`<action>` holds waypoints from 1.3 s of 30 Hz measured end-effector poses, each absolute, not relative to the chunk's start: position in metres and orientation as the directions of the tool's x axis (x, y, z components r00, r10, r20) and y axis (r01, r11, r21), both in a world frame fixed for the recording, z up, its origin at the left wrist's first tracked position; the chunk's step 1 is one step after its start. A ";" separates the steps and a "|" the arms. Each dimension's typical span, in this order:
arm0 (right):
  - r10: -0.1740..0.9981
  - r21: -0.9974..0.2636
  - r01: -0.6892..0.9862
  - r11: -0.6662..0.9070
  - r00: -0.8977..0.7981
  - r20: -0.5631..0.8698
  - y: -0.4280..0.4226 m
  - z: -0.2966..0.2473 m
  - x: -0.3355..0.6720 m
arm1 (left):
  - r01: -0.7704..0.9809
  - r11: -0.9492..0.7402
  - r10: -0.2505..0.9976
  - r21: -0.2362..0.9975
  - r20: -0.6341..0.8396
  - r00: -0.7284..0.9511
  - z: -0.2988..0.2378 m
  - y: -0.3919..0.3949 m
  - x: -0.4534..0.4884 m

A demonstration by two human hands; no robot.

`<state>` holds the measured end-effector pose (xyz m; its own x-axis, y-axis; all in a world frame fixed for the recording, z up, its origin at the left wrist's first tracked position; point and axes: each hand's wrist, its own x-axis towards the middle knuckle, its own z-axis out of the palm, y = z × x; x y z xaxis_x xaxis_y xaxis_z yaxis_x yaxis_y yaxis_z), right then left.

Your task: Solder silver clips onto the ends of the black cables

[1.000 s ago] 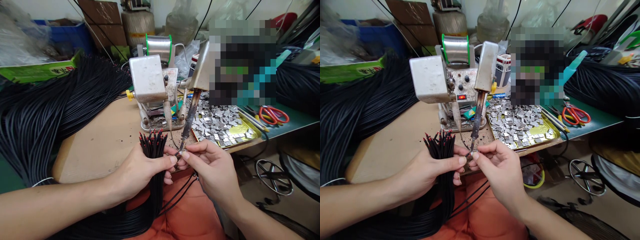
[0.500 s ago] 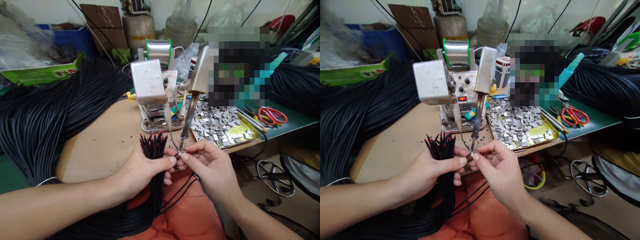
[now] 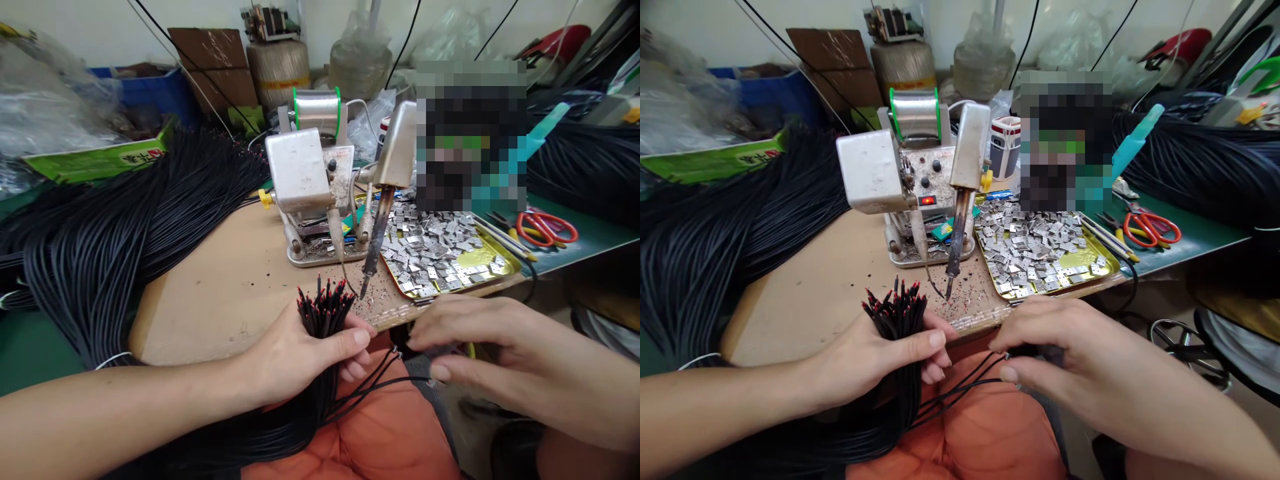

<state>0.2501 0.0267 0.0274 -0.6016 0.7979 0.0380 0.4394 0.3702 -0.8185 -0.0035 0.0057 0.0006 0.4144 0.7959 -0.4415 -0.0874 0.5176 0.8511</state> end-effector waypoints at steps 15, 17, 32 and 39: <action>0.916 -0.998 0.006 -0.066 -0.397 -0.063 0.014 -0.001 0.194 | -0.037 0.392 0.847 0.919 -0.345 0.404 -0.001 0.002 -0.003; 0.932 -0.996 0.090 0.005 -0.363 -0.028 0.017 -0.001 0.196 | -0.038 0.377 0.875 0.925 -0.343 0.341 -0.002 0.001 -0.004; 0.968 -0.991 0.133 0.030 -0.253 -0.005 0.021 0.004 0.204 | -0.013 0.326 0.905 0.945 -0.308 0.292 0.004 0.000 -0.006; 0.876 -0.980 -0.013 -0.196 -0.452 -0.170 0.016 0.004 0.198 | 0.092 0.302 0.884 0.949 -0.314 0.347 0.013 -0.001 -0.003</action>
